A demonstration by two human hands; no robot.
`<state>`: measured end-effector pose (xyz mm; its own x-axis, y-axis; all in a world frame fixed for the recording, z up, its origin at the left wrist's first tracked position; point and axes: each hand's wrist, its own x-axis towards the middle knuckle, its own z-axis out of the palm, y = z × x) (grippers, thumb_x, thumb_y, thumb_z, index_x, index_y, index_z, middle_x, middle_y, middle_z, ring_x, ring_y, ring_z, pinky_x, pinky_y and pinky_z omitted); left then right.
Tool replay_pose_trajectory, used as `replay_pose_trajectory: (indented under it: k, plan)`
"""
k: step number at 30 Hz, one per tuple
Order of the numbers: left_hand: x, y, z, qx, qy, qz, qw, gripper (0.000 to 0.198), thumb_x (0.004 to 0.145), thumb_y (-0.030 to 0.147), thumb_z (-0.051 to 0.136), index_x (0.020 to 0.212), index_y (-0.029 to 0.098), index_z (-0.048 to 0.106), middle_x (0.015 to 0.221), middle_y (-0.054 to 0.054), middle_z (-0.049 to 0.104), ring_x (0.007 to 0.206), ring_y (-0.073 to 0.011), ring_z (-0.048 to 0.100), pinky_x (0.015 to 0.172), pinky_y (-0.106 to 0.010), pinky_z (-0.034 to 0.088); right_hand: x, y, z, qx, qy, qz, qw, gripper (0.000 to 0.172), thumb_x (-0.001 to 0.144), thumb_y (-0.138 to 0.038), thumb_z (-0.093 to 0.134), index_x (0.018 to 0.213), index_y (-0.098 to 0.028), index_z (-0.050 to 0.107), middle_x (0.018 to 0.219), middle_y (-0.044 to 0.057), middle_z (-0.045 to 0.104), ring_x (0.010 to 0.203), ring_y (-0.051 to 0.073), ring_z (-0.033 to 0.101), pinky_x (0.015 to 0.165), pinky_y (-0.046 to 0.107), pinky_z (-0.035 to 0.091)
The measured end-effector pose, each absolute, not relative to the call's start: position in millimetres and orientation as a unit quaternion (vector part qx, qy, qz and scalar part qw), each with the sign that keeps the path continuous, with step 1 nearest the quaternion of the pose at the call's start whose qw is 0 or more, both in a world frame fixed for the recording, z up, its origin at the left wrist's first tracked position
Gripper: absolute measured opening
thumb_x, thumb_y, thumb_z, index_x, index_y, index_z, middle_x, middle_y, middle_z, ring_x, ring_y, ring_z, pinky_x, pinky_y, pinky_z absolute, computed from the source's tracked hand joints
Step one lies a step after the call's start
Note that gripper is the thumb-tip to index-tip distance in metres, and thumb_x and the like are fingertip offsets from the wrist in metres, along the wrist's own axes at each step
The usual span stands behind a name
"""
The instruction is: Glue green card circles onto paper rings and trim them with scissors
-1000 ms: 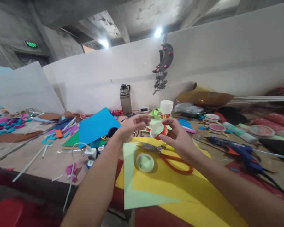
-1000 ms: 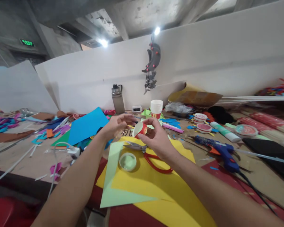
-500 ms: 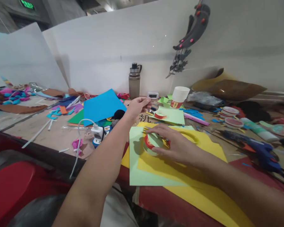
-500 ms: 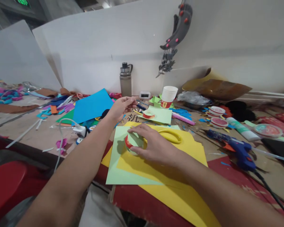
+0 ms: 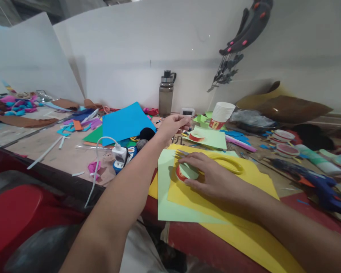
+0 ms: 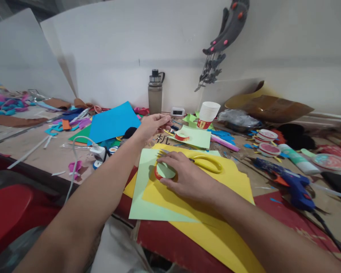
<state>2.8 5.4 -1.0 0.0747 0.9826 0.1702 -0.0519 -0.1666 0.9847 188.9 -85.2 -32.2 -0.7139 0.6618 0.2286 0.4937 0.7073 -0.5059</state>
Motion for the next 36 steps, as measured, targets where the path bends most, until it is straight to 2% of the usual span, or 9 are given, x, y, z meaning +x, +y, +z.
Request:
replay_pose_trajectory:
  k: [7,12,17,23,27,31,36]
  plan:
    - [3.9,8.2,-4.6,0.563,0.412,0.524,0.489,0.03,0.078,0.045,0.07,0.087,0.017,0.067,0.086,-0.005,0.071,0.07,-0.0092,0.062,0.061,-0.022,0.04,186.2,-87.9,-28.9,-0.314,-0.906,0.197,0.203,0.046,0.085,-0.032,0.059,0.131,-0.03,0.058,0.139,0.008,0.054,0.129,0.029,0.05,0.108,0.05,0.042]
    - [4.6,9.9,-6.7,0.575,0.41,0.518,0.483,0.03,0.079,0.046,0.068,0.088,0.017,0.068,0.088,-0.006,0.071,0.071,-0.0097,0.062,0.064,-0.023,0.041,183.6,-92.2,-26.0,-0.32,-0.907,0.186,0.202,0.047,0.083,-0.026,0.059,0.13,-0.03,0.059,0.138,0.008,0.055,0.129,0.03,0.05,0.108,0.051,0.042]
    - [5.2,10.2,-6.4,0.579,0.411,0.515,0.48,0.031,0.079,0.047,0.068,0.087,0.016,0.067,0.086,-0.006,0.071,0.071,-0.0097,0.062,0.062,-0.022,0.04,183.0,-93.8,-27.1,-0.327,-0.906,0.173,0.207,0.046,0.085,-0.031,0.059,0.131,-0.028,0.059,0.135,0.01,0.057,0.126,0.03,0.052,0.106,0.052,0.043]
    - [7.4,4.6,-3.1,0.586,0.422,0.507,0.47,0.031,0.081,0.046,0.066,0.085,0.016,0.065,0.087,-0.007,0.071,0.074,-0.01,0.062,0.061,-0.021,0.039,183.3,-92.6,-30.9,-0.33,-0.901,0.174,0.222,0.05,0.083,-0.029,0.06,0.133,-0.029,0.057,0.13,0.008,0.059,0.121,0.028,0.055,0.105,0.047,0.045]
    - [7.8,3.8,-3.5,0.591,0.421,0.502,0.47,0.033,0.079,0.049,0.068,0.084,0.016,0.065,0.088,-0.007,0.071,0.074,-0.0112,0.063,0.061,-0.023,0.039,188.0,-87.7,-19.6,-0.337,-0.894,0.188,0.228,0.046,0.082,-0.034,0.062,0.127,-0.032,0.061,0.121,0.007,0.064,0.109,0.026,0.062,0.096,0.045,0.05]
    - [10.4,5.2,-4.4,0.583,0.416,0.509,0.478,0.035,0.077,0.051,0.069,0.082,0.016,0.066,0.087,-0.007,0.071,0.074,-0.0128,0.063,0.063,-0.025,0.04,203.2,-72.0,-1.5,-0.388,-0.841,0.213,0.313,0.039,0.078,-0.038,0.066,0.116,-0.03,0.067,0.12,0.006,0.067,0.105,0.029,0.064,0.088,0.044,0.055]
    - [28.6,-4.5,-1.1,0.552,0.405,0.509,0.522,0.047,0.076,0.062,0.065,0.08,0.015,0.065,0.084,-0.007,0.068,0.067,-0.0125,0.061,0.057,-0.024,0.042,221.4,-52.3,13.9,-0.416,-0.731,0.316,0.439,0.045,0.076,-0.042,0.068,0.117,-0.024,0.063,0.113,0.009,0.069,0.094,0.026,0.068,0.08,0.041,0.058]
